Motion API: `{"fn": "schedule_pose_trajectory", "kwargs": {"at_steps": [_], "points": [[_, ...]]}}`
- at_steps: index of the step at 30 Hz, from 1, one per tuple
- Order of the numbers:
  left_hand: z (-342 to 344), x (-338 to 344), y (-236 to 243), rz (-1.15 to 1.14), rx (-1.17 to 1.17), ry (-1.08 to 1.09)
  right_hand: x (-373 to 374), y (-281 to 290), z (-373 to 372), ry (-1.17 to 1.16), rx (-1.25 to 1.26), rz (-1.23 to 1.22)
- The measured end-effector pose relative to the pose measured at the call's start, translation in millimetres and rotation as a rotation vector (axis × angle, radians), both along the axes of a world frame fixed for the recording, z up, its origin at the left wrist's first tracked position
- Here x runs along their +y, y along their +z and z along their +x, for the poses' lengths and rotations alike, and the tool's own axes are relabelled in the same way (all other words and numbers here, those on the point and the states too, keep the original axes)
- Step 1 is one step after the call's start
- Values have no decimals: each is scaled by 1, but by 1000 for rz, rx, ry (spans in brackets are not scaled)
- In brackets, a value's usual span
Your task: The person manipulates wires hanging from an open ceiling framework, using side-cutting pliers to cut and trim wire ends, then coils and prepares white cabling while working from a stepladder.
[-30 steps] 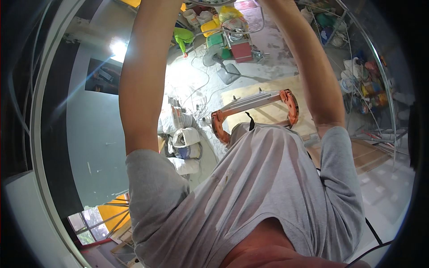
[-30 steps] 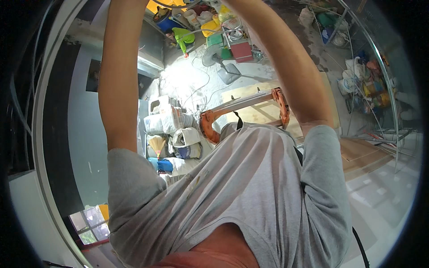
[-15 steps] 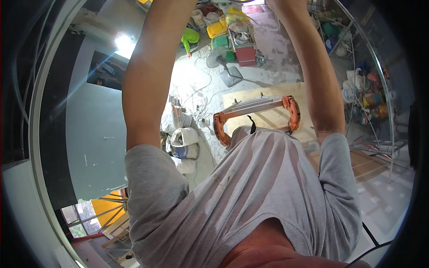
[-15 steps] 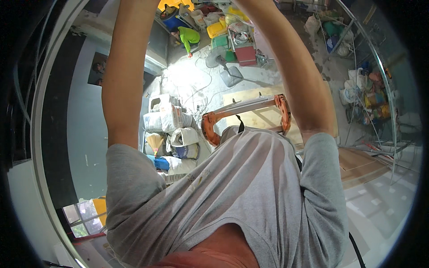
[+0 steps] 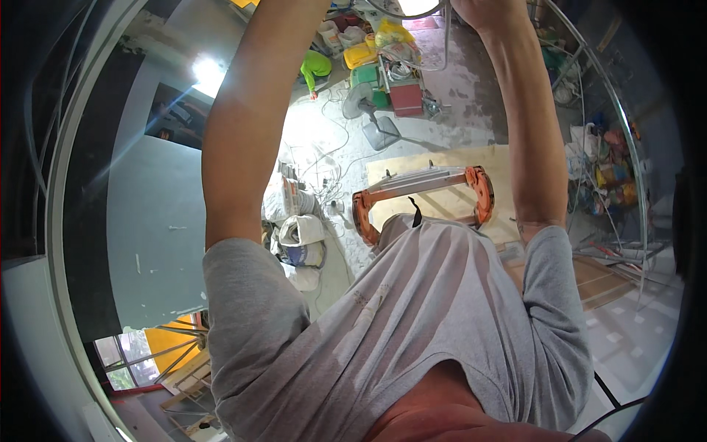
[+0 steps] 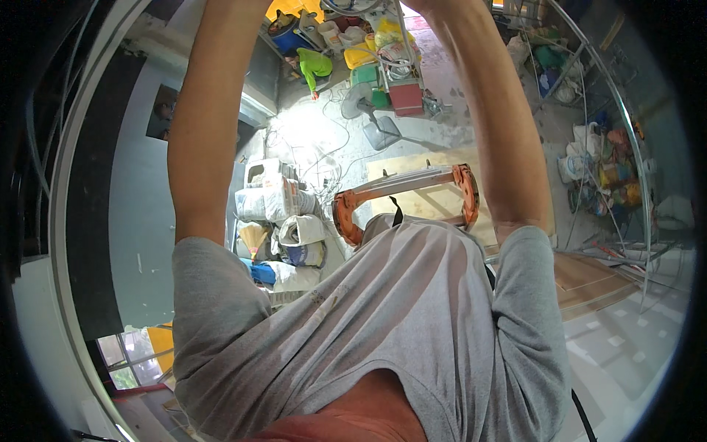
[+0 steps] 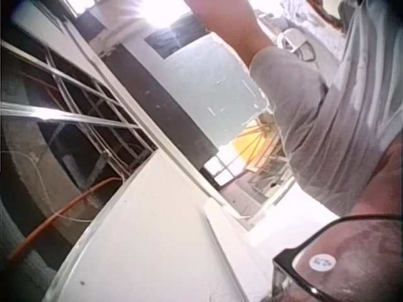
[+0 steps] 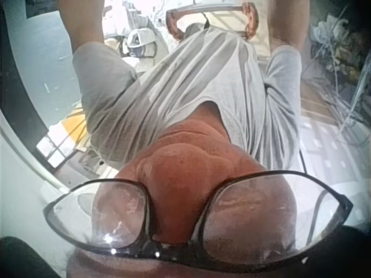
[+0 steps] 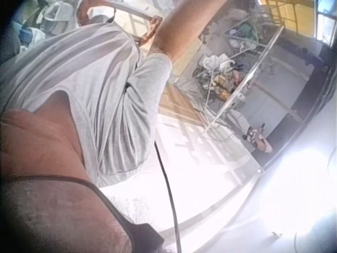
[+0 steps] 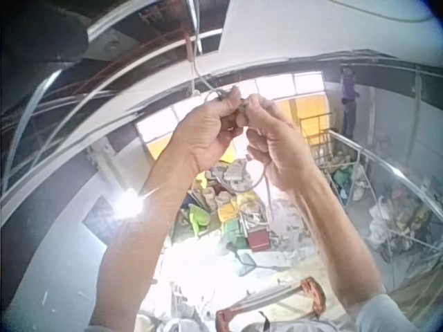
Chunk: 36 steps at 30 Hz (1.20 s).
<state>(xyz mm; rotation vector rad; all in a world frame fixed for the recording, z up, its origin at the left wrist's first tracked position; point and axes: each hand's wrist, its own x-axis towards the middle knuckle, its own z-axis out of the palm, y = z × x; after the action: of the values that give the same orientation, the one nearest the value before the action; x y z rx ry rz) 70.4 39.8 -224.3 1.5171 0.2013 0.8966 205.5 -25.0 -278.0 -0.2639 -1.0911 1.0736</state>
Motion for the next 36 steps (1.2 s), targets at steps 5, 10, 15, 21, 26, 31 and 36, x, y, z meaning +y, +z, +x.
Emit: {"fn": "schedule_pose_trajectory", "kwargs": {"at_steps": [5, 10, 15, 21, 26, 31, 36], "points": [[-2, -13, -3, 84, -2, 208, -3, 7, -4, -30, 8, -27], [7, -54, -3, 96, 94, 362, -1, 1, 12, -91, -110, -249], [6, -36, -43, 326, -407, 67, -6, 8, 9, 2, -75, -132], [20, -42, -40, 215, -309, 377, -3, 2, 2, -107, -28, -143], [21, -46, -45, 220, -269, 466, -8, 1, 3, -92, -13, -120], [23, -38, -48, 72, -437, 320, -11, 3, -2, -82, 39, -162], [44, -17, -62, -202, -522, 117, 0, -15, 22, -35, 19, -130]]}}
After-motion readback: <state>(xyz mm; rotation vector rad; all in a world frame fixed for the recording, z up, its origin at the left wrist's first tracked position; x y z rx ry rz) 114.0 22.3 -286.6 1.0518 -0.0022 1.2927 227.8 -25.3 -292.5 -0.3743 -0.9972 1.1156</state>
